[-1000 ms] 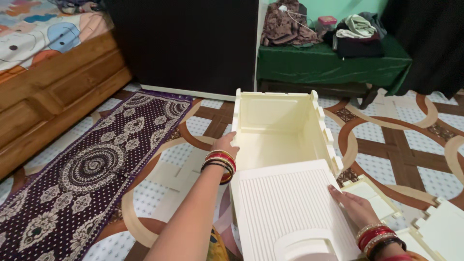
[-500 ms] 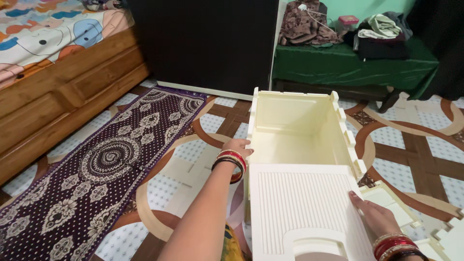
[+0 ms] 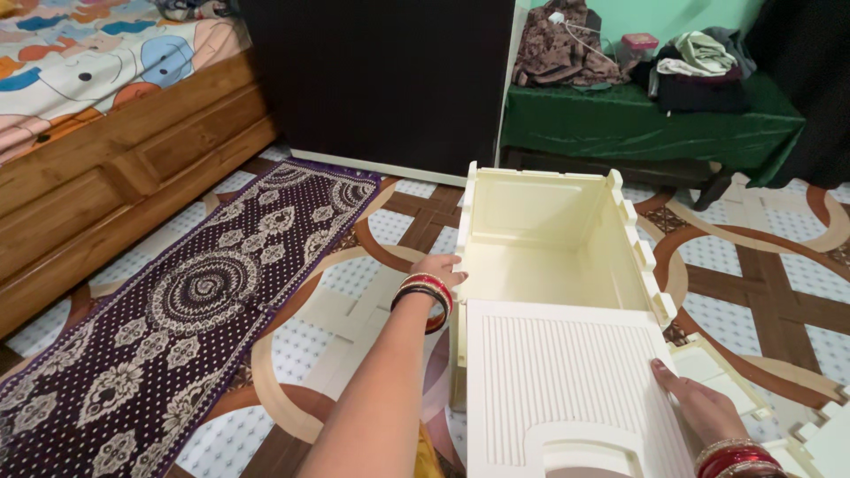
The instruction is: The person assembles a white plastic storage unit by hand, snapping together side panels, a base, and a lid. The person repeatedly picks up parts from the floor, aligns them, and clicks them into place, forming a box-like structure.
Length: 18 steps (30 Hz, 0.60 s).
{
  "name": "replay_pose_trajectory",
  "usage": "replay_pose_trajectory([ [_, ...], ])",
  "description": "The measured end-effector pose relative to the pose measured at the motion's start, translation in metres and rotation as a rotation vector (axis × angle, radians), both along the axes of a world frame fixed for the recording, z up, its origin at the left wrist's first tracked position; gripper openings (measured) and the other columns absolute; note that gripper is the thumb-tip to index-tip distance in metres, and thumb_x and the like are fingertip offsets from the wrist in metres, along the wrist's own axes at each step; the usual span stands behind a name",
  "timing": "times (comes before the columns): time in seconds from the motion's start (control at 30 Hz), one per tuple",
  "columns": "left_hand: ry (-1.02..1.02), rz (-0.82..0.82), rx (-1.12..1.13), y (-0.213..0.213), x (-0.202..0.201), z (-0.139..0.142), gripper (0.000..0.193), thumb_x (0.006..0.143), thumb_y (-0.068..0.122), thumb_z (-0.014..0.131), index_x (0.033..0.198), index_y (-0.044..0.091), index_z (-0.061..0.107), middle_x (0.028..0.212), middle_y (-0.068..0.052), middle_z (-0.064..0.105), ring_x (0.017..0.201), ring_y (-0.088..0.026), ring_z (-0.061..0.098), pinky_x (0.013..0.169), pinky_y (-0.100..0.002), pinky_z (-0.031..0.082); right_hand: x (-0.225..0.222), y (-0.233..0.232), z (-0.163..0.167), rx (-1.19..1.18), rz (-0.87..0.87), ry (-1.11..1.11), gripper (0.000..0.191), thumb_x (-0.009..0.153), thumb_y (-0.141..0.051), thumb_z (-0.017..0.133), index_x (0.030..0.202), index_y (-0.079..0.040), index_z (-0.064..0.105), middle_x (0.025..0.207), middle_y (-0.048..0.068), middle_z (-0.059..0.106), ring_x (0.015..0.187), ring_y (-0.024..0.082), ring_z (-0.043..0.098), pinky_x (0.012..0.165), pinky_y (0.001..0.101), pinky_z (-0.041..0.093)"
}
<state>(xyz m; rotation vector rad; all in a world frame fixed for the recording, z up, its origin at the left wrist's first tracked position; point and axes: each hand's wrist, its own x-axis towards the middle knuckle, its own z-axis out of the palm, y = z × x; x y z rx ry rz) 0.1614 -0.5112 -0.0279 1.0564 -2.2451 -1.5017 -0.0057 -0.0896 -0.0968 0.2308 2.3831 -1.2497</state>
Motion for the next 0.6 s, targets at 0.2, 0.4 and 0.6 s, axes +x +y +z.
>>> replay_pose_trajectory([
  [0.2,0.094,-0.04,0.135,-0.009,0.006,-0.007,0.061,0.081,0.019,0.081,0.138,0.009,0.063,0.127,-0.01,0.076,0.096,-0.018,0.075,0.075,-0.032,0.062,0.01,-0.007,-0.014,-0.212,-0.09,0.01,0.081,0.078,-0.054,0.083,0.129,0.007,0.069,0.134,0.028,0.073,0.122,0.04,0.067,0.108,0.0457,0.047],
  [0.4,0.024,0.018,0.192,-0.008,0.007,-0.001,0.07,0.081,0.019,0.081,0.145,0.01,0.055,0.132,-0.008,0.072,0.087,-0.021,0.075,0.063,-0.033,0.06,0.015,-0.02,-0.013,-0.18,-0.064,-0.019,0.06,0.084,-0.052,0.08,0.101,0.006,0.08,0.094,0.017,0.078,0.083,0.026,0.07,0.08,0.0375,0.054],
  [0.6,-0.009,0.036,0.182,-0.005,0.009,0.003,0.073,0.082,0.02,0.083,0.148,0.01,0.051,0.136,-0.007,0.069,0.089,-0.019,0.075,0.064,-0.031,0.062,0.02,-0.027,-0.009,-0.2,-0.043,0.008,0.054,0.085,-0.049,0.079,0.092,0.004,0.081,0.086,0.013,0.077,0.077,0.021,0.068,0.076,0.0336,0.053],
])
